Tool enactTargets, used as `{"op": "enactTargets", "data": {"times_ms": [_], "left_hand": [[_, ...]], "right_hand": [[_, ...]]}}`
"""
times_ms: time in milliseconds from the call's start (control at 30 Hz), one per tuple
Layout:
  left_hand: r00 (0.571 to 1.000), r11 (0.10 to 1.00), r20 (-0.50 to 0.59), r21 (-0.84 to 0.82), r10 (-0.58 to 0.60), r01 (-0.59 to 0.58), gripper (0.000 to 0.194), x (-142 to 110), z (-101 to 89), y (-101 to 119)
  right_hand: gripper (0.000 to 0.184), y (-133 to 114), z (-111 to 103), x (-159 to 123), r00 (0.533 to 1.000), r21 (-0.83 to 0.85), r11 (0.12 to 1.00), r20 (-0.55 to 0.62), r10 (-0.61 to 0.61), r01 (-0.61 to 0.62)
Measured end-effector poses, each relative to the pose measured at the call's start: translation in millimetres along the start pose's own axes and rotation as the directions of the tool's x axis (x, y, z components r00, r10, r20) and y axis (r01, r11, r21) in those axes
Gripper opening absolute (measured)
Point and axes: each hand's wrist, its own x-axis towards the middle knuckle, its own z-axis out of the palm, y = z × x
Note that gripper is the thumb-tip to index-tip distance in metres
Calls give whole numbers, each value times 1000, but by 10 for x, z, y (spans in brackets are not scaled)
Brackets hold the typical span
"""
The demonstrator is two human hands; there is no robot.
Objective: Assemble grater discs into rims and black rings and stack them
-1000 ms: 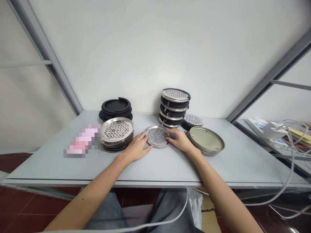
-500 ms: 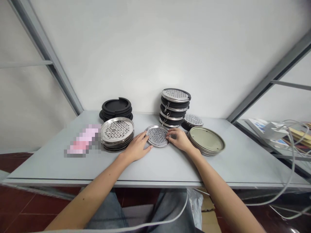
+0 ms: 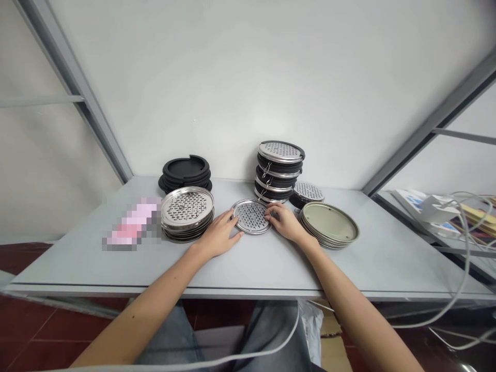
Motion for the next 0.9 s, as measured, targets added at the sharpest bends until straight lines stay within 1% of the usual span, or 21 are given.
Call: {"op": "enactTargets", "data": {"times_ms": [200,400,600,767,900], "left_hand": [[1000,999,12,39,8,-9,44,4,-15,21],[999,999,-5,21,-31,31,41,9,-26,37],[998,998,-19,-15,-58,58,42,19,-16,22],[997,998,-38,-9,-62,62,39,18,-29,51],[998,999,-36,-5,-47,47,37,10,-40,78]], "right_hand": [[11,-3,16,22,999,-2,1000,-40,24,-24],[10,-31,-3,14,999,-22,999,4,33,-33],[10,-38,-10,-10,999,-46,998,18,42,-41],[14,-27,-13,-19,998,-47,997,3,68,-68],[15,-68,-28,-16,999,-45,998,-3,52,-53]]}}
